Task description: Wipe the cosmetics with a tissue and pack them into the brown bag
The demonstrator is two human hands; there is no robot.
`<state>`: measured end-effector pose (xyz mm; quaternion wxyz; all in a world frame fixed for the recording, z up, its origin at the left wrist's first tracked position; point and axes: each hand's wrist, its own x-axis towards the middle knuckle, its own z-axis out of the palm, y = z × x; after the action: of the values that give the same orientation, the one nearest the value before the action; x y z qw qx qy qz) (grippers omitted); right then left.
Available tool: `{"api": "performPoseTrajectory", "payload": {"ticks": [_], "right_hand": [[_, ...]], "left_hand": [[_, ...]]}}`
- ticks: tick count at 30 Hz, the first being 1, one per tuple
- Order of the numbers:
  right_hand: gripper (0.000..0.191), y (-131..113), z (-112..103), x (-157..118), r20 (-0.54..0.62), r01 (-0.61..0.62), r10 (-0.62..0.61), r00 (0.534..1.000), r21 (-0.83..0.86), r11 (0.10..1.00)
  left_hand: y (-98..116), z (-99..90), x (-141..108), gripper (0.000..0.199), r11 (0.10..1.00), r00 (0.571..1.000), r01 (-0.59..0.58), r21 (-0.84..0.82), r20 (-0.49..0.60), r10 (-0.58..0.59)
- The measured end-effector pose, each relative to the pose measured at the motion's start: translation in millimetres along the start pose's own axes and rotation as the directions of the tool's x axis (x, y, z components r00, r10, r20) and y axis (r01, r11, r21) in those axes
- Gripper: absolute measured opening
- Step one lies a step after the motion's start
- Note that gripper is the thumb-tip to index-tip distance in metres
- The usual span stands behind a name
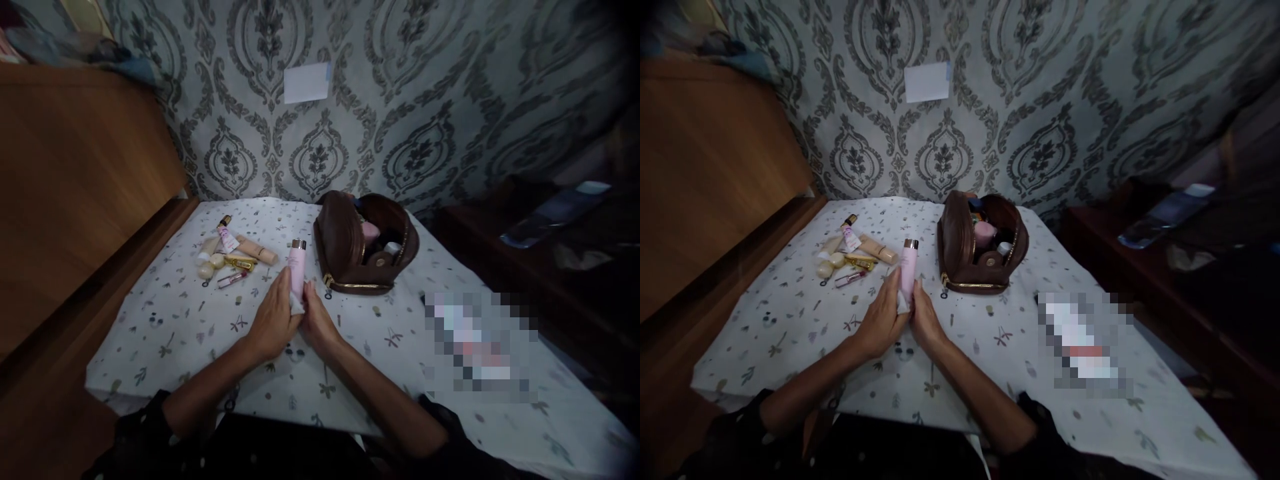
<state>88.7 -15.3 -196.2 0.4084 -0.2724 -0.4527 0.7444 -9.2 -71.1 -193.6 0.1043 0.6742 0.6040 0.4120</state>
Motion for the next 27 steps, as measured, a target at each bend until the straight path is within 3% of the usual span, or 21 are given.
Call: {"api": "performPoseTrajectory", "payload": {"ticks": [3,7,11,14,17,20,22,24,27], "right_hand": [[0.062,-5,1,0,-0.006,-0.014,0.015,1.0,0.087,0.996],[0.053,-14,3,-4,-0.011,0.04,-0.039,0.999,0.067,0.997],[0.049,-16,4,-8,0.031,0.078,-0.078,0.996,0.01,0.997],[0.046,-13,6,-12,0.115,-0.008,0.004,0.993,0.041,0.999],[0.045,-10,8,-14,0.175,-0.156,0.143,0.974,0.061,0.986],[0.041,-8,9,-14,0.193,-0.319,0.304,0.933,0.048,0.947],[0.04,-6,8,-14,0.184,-0.373,0.363,0.914,0.022,0.928],[0.042,-4,8,-13,0.181,-0.315,0.318,0.931,-0.049,0.948],[0.051,-4,6,-16,0.182,-0.042,0.099,0.978,-0.289,0.956]], "left_hand": [[-2,3.7,-11,0.083,1.0,0.999,-0.028,0.007,0.043,0.027],[-2,0.8,-12,0.082,0.996,0.999,0.017,-0.092,0.04,-0.013],[5,-9.7,2,0.073,0.971,0.993,0.095,-0.221,-0.054,-0.109],[7,-20.2,19,0.064,0.946,0.958,0.156,-0.283,-0.188,-0.215],[-2,-31.9,40,0.051,0.911,0.894,0.203,-0.359,-0.31,-0.322],[-18,-42.8,58,0.028,0.873,0.853,0.223,-0.434,-0.347,-0.39],[-27,-48.2,65,0.025,0.858,0.841,0.218,-0.466,-0.357,-0.407],[-33,-51.1,68,0.021,0.856,0.829,0.2,-0.477,-0.384,-0.408],[-35,-50.7,69,0.014,0.859,0.821,0.185,-0.478,-0.405,-0.402]]}}
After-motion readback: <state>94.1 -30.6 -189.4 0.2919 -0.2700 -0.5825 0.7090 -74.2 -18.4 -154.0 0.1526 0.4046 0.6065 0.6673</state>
